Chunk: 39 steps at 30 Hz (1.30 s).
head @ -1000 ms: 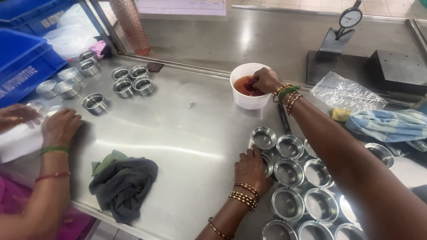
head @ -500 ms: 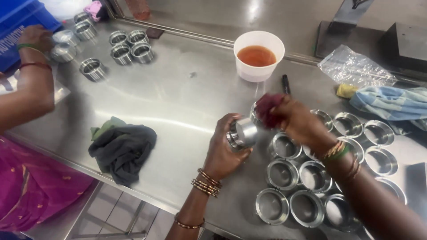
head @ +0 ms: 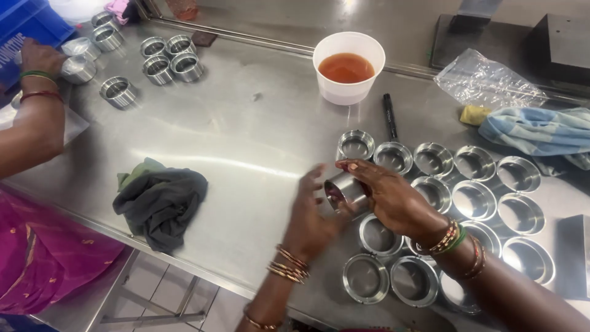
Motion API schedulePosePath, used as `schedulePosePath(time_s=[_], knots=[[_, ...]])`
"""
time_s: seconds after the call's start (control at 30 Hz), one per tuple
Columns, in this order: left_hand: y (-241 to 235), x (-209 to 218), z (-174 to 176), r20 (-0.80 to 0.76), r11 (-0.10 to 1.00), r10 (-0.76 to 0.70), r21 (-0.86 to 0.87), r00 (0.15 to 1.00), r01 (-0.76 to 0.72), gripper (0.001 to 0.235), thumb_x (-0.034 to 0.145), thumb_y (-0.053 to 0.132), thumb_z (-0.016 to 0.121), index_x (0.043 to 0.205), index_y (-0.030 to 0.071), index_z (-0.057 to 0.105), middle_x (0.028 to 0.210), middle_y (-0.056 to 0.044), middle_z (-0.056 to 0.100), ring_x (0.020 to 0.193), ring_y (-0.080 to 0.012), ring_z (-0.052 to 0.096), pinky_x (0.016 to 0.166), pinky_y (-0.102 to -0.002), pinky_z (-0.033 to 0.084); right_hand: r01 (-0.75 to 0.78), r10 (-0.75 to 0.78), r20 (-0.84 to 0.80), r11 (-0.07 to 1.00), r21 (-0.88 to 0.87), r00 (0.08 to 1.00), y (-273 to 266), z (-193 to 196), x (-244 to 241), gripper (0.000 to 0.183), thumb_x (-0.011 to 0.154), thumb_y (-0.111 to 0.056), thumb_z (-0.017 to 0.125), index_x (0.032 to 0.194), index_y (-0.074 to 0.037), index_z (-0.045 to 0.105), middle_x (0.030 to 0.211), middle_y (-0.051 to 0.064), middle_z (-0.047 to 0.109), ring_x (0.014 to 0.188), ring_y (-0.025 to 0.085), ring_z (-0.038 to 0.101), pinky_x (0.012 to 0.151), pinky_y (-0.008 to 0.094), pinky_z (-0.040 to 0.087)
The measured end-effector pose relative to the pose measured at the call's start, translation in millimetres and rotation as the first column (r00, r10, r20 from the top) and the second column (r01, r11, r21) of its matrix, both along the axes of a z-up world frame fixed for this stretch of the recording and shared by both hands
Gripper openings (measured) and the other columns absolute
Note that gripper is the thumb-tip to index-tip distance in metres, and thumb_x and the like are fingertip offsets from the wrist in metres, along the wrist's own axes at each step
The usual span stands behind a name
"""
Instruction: Arranging, marking, and cleaning metal ring components on a metal workbench.
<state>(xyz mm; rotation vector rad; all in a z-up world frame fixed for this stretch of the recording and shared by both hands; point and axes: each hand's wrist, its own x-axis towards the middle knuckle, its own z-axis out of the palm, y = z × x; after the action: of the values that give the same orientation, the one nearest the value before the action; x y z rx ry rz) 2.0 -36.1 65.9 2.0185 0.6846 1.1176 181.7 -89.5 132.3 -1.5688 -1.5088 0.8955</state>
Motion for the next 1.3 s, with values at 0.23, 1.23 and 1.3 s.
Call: schedulePosePath(time_s=[0.23,1.23,1.3], knots=[[42.8,19.5,-6.5,0.3,0.458,-0.106,-0.831,0.948,0.315,0.081,0.077,0.038,0.081,0.143,0.006,0.047,0.114,-0.016,0.068,0.091,-0.0232,0.074,0.066,-0.033,0.065,0.129,-0.164,-0.149,0.966,-0.223,0.975,-10.2,-8.5,7.2,0.045,0.108,-0.024,0.04,0.152,-0.013,0.048,0.148,0.01,0.059,0.116,0.027,0.062,0.093,0.036,0.056],[23.8,9.2,27.3,-0.403,1.0,0.003,0.029,0.915,0.01,0.066,0.068,0.021,0.078,0.127,0.008,0.053,0.123,-0.021,0.066,0.111,-0.037,0.067,0.091,-0.041,0.057,0.08,-0.364,-0.662,0.905,-0.418,0.656,18.1,-40.2,6.3,0.044,0.11,-0.014,0.036,0.138,0.005,0.065,0.13,0.027,0.068,0.113,0.034,0.068,0.097,0.039,0.055],[39.0,0.9,-3.1,-0.576,0.89,-0.006,-0.376,0.817,-0.258,0.056,0.087,0.049,0.071,0.116,0.003,0.061,0.104,-0.023,0.076,0.093,-0.0323,0.077,0.082,-0.039,0.06,-0.029,0.041,0.23,0.998,-0.058,0.972,11.4,-33.6,-2.3,0.054,0.093,0.008,0.035,0.143,-0.006,0.051,0.152,0.009,0.049,0.134,0.024,0.053,0.111,0.035,0.045]])
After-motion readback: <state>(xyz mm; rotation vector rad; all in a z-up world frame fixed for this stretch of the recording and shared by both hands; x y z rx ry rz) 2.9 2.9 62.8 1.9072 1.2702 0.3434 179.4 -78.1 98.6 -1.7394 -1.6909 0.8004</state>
